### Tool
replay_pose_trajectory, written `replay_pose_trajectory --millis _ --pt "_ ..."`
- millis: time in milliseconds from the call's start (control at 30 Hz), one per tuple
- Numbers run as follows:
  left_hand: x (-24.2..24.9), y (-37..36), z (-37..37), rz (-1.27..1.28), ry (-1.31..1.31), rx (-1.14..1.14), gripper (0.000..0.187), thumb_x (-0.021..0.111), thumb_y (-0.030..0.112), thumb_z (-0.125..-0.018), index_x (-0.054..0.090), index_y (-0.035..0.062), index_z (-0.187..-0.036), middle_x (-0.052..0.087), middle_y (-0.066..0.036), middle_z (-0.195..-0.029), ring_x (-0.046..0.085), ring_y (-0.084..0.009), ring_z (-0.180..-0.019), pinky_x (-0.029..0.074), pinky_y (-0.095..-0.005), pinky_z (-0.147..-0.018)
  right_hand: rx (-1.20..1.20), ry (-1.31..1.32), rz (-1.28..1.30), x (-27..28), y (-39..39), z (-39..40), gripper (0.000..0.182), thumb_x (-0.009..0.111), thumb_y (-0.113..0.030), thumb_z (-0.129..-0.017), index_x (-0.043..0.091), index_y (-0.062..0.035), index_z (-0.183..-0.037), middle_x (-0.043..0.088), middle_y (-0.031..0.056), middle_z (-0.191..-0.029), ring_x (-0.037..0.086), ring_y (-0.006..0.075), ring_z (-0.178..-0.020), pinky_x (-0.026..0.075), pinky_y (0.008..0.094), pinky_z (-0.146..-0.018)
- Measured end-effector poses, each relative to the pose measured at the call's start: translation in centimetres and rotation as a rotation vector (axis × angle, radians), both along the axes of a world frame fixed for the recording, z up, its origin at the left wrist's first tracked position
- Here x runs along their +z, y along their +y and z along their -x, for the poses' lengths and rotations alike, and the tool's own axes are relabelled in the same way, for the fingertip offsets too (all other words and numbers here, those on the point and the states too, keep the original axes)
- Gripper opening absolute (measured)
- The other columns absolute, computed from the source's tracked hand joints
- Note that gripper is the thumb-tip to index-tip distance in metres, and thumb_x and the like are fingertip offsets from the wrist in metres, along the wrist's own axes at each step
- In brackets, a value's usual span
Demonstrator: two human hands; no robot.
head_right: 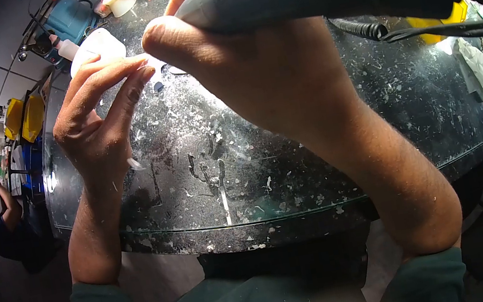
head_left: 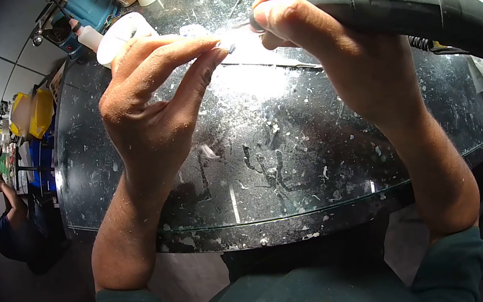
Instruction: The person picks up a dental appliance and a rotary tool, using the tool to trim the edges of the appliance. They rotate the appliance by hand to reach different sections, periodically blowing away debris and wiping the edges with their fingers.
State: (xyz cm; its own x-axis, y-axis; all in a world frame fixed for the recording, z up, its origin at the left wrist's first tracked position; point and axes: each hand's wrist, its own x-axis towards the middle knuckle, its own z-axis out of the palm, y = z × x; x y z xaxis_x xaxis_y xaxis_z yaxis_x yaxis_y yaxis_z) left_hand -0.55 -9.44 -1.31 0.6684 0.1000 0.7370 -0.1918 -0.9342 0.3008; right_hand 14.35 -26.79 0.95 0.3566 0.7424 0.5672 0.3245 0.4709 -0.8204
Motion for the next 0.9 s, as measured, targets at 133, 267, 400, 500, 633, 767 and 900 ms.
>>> replay_pose_trajectory --millis 133,267,400,500,633,767,900 --pt "0.12 0.02 0.02 0.000 0.010 -0.005 0.019 0.079 0.001 -0.080 0.077 0.0042 -0.098 0.075 -0.005 -0.094 0.068 -0.0159 -0.091 0.046 -0.0377 -0.097 -0.009 0.004 0.002 0.02 0.05 0.05 0.018 0.066 -0.014 -0.092 0.068 0.0016 -0.100 0.069 0.0074 -0.096 0.070 0.0146 -0.087 0.055 0.0264 -0.082" --pt "0.17 0.01 0.02 -0.012 0.005 -0.008 0.019 0.079 0.001 -0.080 0.077 0.0042 -0.098 0.075 -0.005 -0.093 0.068 -0.0158 -0.090 0.046 -0.0378 -0.097 -0.018 0.009 0.006 0.01 0.10 0.10 0.018 0.066 -0.014 -0.092 0.068 0.0015 -0.100 0.069 0.0073 -0.095 0.069 0.0145 -0.086 0.055 0.0264 -0.082" --pt "0.01 0.08 -0.03 -0.010 -0.002 -0.022 0.020 0.079 0.000 -0.079 0.076 0.0038 -0.099 0.075 -0.006 -0.094 0.068 -0.0159 -0.090 0.048 -0.0359 -0.094 -0.025 0.012 0.008 0.08 0.31 0.17 0.018 0.066 -0.014 -0.092 0.068 0.0015 -0.100 0.069 0.0072 -0.095 0.069 0.0143 -0.086 0.055 0.0264 -0.082" --pt "-0.13 0.09 0.01 0.023 -0.009 -0.029 0.021 0.079 -0.002 -0.079 0.076 0.0030 -0.099 0.074 -0.007 -0.095 0.067 -0.0159 -0.090 0.050 -0.0326 -0.088 -0.030 0.015 0.010 0.03 -0.01 0.17 0.018 0.066 -0.014 -0.092 0.068 0.0014 -0.101 0.069 0.0071 -0.095 0.069 0.0142 -0.086 0.055 0.0265 -0.081" --pt "-0.32 0.20 -0.40 0.006 -0.088 -0.031 0.018 0.083 0.003 -0.077 0.078 0.0080 -0.093 0.074 -0.004 -0.087 0.067 -0.0147 -0.082 0.049 -0.0284 -0.074 -0.036 0.018 0.012 0.07 0.10 0.28 0.018 0.066 -0.014 -0.092 0.068 0.0014 -0.101 0.068 0.0070 -0.095 0.069 0.0141 -0.086 0.055 0.0265 -0.081" --pt "-0.21 0.22 0.02 0.006 -0.013 -0.044 0.022 0.079 -0.003 -0.079 0.075 0.0028 -0.100 0.073 -0.008 -0.096 0.068 -0.0158 -0.091 0.052 -0.0298 -0.083 -0.042 0.022 0.015 0.09 0.01 0.44 0.018 0.066 -0.014 -0.092 0.068 0.0013 -0.101 0.068 0.0069 -0.095 0.069 0.0140 -0.086 0.055 0.0265 -0.081" --pt "-0.31 0.22 0.04 0.080 -0.010 -0.081 0.021 0.078 -0.004 -0.080 0.075 0.0020 -0.100 0.073 -0.008 -0.096 0.068 -0.0157 -0.092 0.052 -0.0294 -0.082 -0.049 0.024 0.016 0.19 0.23 0.84 0.018 0.066 -0.015 -0.092 0.068 0.0013 -0.101 0.068 0.0068 -0.095 0.068 0.0138 -0.086 0.055 0.0266 -0.081"
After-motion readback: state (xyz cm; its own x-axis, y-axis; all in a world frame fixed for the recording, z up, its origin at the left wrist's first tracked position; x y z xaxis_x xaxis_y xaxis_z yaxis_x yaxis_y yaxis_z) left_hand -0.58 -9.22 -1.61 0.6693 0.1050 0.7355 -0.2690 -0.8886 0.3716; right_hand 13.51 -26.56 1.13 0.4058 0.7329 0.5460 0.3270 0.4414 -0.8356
